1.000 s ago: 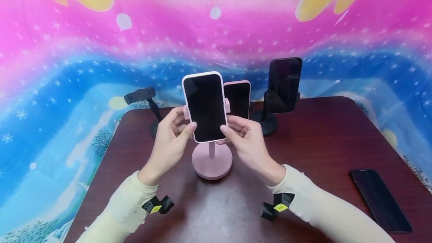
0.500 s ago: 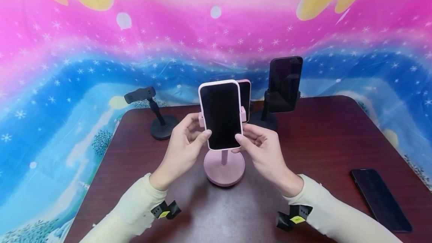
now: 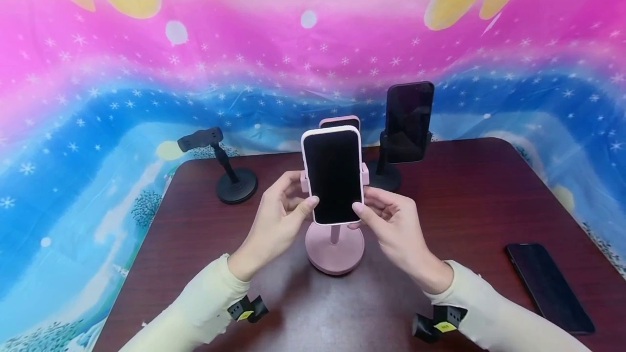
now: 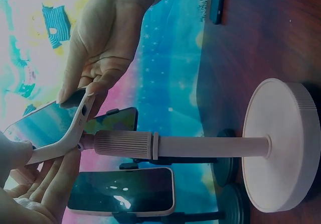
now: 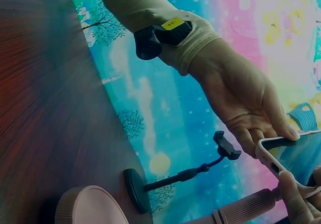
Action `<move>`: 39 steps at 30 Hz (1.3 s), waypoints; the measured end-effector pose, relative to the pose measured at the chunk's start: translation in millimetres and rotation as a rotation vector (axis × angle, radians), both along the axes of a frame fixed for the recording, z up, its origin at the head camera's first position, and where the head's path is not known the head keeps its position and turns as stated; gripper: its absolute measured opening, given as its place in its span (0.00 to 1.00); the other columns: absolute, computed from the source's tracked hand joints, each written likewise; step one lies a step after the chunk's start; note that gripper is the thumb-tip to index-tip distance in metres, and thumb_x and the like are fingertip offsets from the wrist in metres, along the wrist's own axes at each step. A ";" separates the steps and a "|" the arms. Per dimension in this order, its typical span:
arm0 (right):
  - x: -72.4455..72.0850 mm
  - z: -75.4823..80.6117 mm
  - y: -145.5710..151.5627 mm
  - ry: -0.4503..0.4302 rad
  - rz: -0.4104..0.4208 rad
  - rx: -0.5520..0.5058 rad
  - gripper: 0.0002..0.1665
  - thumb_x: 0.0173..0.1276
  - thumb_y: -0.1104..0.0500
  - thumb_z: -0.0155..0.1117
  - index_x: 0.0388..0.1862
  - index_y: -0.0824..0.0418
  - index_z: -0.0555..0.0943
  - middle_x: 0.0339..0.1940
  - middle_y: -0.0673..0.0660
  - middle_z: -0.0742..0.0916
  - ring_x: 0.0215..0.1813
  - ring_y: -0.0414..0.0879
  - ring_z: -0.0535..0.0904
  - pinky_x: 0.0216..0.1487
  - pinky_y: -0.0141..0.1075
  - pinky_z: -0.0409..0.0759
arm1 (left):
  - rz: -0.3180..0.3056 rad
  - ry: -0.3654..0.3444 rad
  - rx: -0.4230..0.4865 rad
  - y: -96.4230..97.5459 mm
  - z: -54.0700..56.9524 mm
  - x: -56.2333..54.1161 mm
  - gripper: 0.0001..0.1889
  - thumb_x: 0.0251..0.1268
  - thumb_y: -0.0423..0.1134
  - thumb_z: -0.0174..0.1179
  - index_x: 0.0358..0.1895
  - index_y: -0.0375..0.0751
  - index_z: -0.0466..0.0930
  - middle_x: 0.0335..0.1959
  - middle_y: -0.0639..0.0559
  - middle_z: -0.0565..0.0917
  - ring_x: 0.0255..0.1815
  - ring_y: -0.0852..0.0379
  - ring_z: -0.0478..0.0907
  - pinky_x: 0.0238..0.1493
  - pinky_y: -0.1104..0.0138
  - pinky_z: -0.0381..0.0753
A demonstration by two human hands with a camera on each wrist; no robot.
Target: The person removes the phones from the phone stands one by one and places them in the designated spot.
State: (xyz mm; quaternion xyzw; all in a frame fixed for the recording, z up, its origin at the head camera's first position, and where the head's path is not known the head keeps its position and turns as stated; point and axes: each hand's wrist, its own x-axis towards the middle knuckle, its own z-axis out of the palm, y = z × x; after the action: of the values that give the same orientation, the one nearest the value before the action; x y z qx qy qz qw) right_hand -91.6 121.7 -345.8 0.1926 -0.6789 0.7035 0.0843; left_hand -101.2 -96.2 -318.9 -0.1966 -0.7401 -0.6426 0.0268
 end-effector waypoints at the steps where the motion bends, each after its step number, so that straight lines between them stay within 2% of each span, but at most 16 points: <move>1: 0.6 -0.7 0.9 0.000 -0.003 0.003 0.16 0.68 0.76 0.62 0.53 0.83 0.78 0.38 0.40 0.90 0.35 0.35 0.88 0.33 0.38 0.90 | -0.001 -0.003 0.000 0.6 -0.7 0.3 0.19 0.70 0.26 0.60 0.62 0.35 0.73 0.52 0.36 0.84 0.41 0.48 0.90 0.43 0.65 0.90; 12: 5.4 -9.8 5.4 0.021 -0.014 0.000 0.14 0.65 0.78 0.62 0.49 0.85 0.78 0.35 0.40 0.90 0.32 0.34 0.87 0.32 0.37 0.89 | 0.012 -0.021 -0.037 5.4 -5.5 3.9 0.18 0.70 0.27 0.61 0.60 0.37 0.74 0.50 0.37 0.85 0.40 0.50 0.89 0.42 0.68 0.88; 22: 5.5 -16.3 6.4 0.055 0.001 -0.005 0.13 0.66 0.78 0.62 0.49 0.84 0.79 0.37 0.42 0.90 0.33 0.35 0.87 0.31 0.37 0.89 | 0.007 -0.038 -0.047 5.3 -8.0 5.0 0.17 0.70 0.27 0.60 0.60 0.36 0.74 0.48 0.36 0.85 0.39 0.51 0.89 0.41 0.66 0.89; 39: 6.0 -23.1 -1.0 0.064 0.036 -0.022 0.15 0.66 0.78 0.62 0.51 0.84 0.77 0.43 0.41 0.90 0.41 0.34 0.88 0.36 0.35 0.90 | 0.012 -0.058 -0.016 -3.7 -14.6 7.5 0.19 0.70 0.28 0.61 0.61 0.39 0.74 0.49 0.36 0.85 0.39 0.51 0.89 0.41 0.64 0.91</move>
State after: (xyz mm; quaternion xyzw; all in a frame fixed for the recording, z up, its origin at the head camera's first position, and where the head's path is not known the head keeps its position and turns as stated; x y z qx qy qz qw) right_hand -85.5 120.7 -368.9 0.2264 -0.6643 0.7059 0.0953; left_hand -93.7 -99.9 -333.5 -0.1736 -0.7466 -0.6422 0.0074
